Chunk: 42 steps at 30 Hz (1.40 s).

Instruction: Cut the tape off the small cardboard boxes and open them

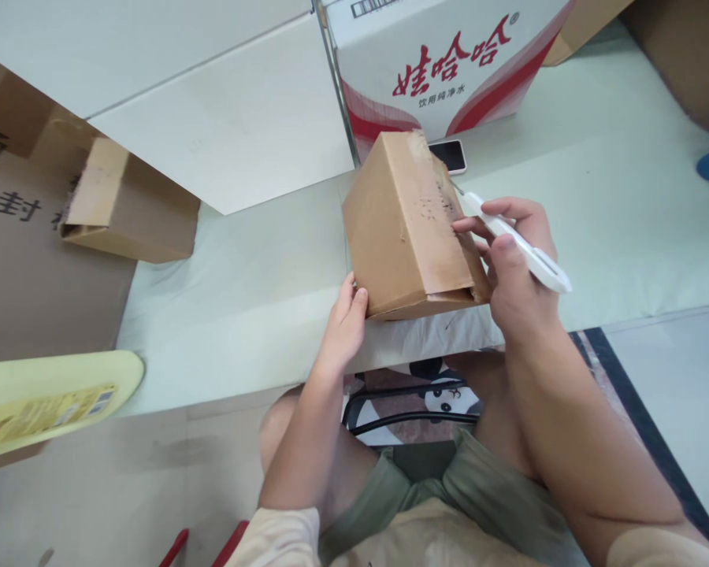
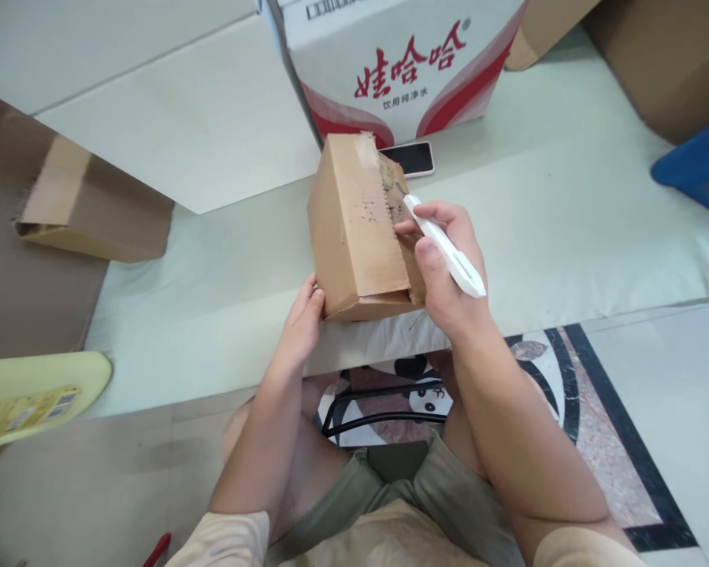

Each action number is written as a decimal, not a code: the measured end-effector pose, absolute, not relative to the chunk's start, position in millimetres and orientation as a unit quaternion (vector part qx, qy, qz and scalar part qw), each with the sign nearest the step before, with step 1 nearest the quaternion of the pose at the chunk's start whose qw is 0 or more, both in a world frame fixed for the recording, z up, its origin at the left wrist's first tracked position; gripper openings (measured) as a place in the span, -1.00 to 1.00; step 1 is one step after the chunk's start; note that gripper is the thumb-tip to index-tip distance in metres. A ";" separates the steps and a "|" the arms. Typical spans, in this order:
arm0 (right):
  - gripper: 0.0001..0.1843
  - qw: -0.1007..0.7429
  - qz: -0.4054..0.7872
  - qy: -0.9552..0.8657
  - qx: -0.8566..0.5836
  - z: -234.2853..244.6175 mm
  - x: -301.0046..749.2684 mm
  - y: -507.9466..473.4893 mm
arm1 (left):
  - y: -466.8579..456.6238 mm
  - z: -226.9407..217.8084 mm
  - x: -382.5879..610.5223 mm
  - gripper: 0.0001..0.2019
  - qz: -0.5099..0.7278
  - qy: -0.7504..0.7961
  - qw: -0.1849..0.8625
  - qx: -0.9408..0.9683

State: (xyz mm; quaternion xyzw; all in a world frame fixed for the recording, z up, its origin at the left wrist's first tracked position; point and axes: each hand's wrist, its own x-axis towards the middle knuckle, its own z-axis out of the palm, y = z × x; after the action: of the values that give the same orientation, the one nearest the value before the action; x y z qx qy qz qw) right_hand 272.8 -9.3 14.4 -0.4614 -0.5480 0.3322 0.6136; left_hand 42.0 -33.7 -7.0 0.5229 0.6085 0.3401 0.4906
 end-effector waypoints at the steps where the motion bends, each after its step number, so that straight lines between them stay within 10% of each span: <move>1: -0.54 0.616 0.331 -0.549 -0.459 14.1 272.8 -9.4 | -33.6 -6.7 42.4 -0.41 0.341 0.607 0.490 0.524; 42: -0.65 0.587 0.244 -0.569 -0.521 24.6 271.2 -9.3 | -33.8 -6.4 44.3 -0.45 0.340 0.609 0.497 0.517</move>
State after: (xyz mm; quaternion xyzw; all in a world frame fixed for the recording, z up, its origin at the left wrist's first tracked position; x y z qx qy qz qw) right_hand 271.2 -9.3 24.6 -0.5214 -0.5688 0.2439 0.5874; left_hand 44.3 -33.8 -6.4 0.5172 0.6087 0.3395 0.4966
